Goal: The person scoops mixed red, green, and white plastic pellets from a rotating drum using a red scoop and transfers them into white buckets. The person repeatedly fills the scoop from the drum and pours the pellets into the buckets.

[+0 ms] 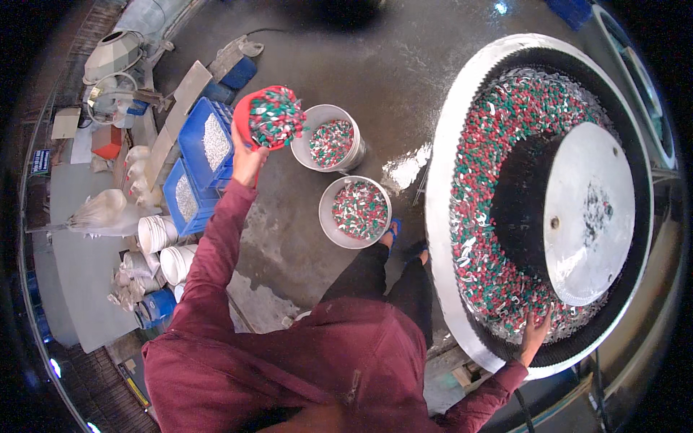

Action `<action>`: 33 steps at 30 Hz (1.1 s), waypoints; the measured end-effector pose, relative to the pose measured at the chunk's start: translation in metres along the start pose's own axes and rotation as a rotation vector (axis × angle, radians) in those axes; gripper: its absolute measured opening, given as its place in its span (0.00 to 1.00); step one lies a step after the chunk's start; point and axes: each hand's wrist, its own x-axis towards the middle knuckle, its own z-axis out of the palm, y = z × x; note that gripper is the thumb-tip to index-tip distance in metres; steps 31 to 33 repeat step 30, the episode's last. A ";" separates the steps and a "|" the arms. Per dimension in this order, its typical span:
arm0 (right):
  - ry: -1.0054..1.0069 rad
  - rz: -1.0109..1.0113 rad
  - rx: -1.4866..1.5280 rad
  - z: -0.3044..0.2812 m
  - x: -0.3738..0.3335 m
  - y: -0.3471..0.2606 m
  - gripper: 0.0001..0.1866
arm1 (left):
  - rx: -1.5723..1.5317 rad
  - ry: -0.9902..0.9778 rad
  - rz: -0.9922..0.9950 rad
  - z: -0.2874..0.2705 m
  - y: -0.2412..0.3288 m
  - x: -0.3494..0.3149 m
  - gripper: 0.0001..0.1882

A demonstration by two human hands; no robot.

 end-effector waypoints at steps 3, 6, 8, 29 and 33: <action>0.033 0.014 -0.195 -0.016 -0.018 -0.010 0.34 | 0.689 -0.022 -0.009 0.024 -0.054 0.031 0.52; -0.041 0.108 -0.117 -0.037 -0.038 -0.014 0.31 | 0.992 -0.009 0.076 0.052 -0.103 0.055 0.54; -0.033 0.288 -0.183 -0.053 -0.054 -0.019 0.28 | 0.999 0.033 0.065 0.066 -0.128 0.069 0.53; 0.108 0.196 0.040 -0.006 -0.020 0.067 0.30 | 0.034 -0.683 0.845 0.179 0.237 -0.003 0.52; 0.125 0.180 0.105 0.000 -0.008 0.072 0.31 | 0.080 -0.707 0.948 0.194 0.257 -0.014 0.52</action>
